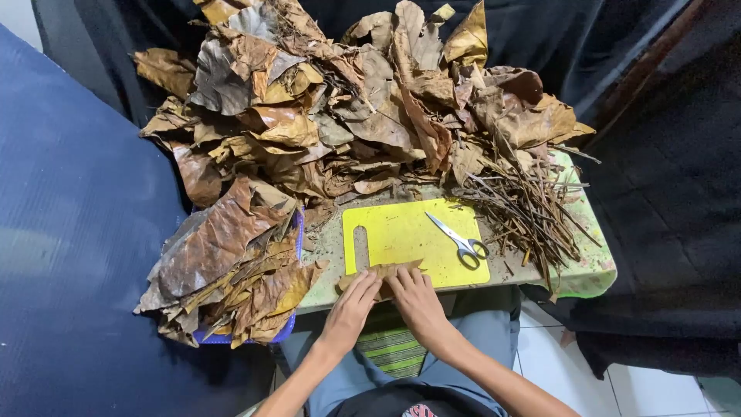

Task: Trimming dried leaves on a cutting board using scissors to remove stems or veins.

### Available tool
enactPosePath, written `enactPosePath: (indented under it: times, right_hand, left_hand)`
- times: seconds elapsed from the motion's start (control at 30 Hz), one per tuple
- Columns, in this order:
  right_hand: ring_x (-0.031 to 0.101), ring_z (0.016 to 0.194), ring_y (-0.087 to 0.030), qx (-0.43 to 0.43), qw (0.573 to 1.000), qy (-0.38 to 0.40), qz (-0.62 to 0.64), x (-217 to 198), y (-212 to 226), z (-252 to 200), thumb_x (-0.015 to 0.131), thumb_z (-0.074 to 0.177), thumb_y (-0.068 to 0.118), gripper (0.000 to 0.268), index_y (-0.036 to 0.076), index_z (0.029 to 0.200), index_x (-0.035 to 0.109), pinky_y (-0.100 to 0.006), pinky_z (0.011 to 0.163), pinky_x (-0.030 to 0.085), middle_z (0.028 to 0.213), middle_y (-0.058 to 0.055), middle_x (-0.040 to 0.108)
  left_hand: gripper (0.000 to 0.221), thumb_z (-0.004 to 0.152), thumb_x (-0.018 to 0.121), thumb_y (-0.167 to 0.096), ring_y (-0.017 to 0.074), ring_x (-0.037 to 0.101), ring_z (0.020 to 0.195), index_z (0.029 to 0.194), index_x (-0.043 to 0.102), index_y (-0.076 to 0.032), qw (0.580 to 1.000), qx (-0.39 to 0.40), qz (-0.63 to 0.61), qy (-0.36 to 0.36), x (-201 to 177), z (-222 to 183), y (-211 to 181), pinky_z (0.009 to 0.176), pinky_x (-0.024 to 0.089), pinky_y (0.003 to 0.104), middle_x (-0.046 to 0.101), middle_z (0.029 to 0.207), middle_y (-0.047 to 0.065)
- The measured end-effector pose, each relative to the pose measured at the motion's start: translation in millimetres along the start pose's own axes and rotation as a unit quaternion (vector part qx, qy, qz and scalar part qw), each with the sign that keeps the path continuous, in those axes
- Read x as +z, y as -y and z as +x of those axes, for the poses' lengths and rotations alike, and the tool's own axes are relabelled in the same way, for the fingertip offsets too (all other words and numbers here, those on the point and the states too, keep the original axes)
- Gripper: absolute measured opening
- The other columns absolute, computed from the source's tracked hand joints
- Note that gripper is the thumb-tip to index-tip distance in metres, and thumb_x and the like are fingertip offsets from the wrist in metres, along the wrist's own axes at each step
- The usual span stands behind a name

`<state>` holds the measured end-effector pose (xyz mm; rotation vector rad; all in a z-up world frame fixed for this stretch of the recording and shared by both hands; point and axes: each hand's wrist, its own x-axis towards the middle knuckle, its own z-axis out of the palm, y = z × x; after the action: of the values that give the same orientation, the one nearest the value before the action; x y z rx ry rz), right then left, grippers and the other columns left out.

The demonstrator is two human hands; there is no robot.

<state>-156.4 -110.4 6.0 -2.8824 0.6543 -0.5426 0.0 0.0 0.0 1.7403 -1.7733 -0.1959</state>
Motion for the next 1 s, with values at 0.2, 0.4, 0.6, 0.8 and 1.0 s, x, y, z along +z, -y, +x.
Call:
enactPosePath:
  times: [0.2,0.4,0.6,0.8,1.0]
  right_hand:
    - [0.051,0.096,-0.028,0.037,0.994,0.022,0.102,6.3,-9.2,3.1,0.066,0.087,0.020,0.021,0.010,0.105,0.062,-0.039,0.082,0.046,0.104,-0.009,0.056]
    - [0.050,0.091,-0.021,0.025,0.996,0.071,-0.039,-1.4,-5.7,24.0,0.079,0.078,0.018,0.027,0.019,0.098,0.061,-0.035,0.069,0.044,0.091,0.002,0.047]
    - [0.051,0.078,-0.017,0.022,0.998,0.056,-0.009,-31.3,1.8,52.3,0.071,0.090,0.013,0.006,0.019,0.090,0.070,-0.031,0.065,0.043,0.084,0.001,0.056]
    - [0.065,0.080,-0.029,0.044,0.990,-0.054,0.122,-101.8,44.0,110.3,0.067,0.092,0.005,0.011,0.010,0.099,0.074,-0.036,0.070,0.054,0.091,-0.008,0.059]
    - [0.068,0.107,-0.025,-0.058,0.945,-0.223,0.233,-64.9,86.4,188.3,0.066,0.096,0.005,0.020,0.014,0.114,0.070,-0.034,0.088,0.058,0.109,-0.005,0.064]
  left_hand:
    - [0.036,0.087,0.054,0.000,0.0304,0.052,0.135,0.121,0.064,0.003,1.000,0.000,-0.005,0.019,-13.7,7.6,-9.5,0.109,0.043,0.039,0.062,0.134,0.014]
    - [0.044,0.092,0.056,0.010,0.0272,0.054,0.133,0.134,0.060,-0.004,0.997,-0.007,-0.013,0.080,-13.6,9.9,18.3,0.108,0.048,0.039,0.063,0.131,0.010]
    - [0.042,0.095,0.053,0.006,0.0188,0.058,0.128,0.132,0.062,-0.010,0.995,-0.037,0.021,0.090,-17.1,18.7,27.8,0.107,0.049,0.033,0.065,0.128,0.005]
    - [0.039,0.095,0.050,0.009,0.0240,0.062,0.122,0.127,0.067,-0.007,0.993,-0.055,0.082,-0.058,-112.5,55.8,-25.1,0.114,0.044,0.041,0.068,0.122,0.012]
    - [0.030,0.099,0.060,0.006,0.0279,0.061,0.125,0.123,0.071,-0.008,0.936,-0.013,0.247,-0.249,-181.1,51.3,7.1,0.117,0.039,0.043,0.069,0.123,0.009]
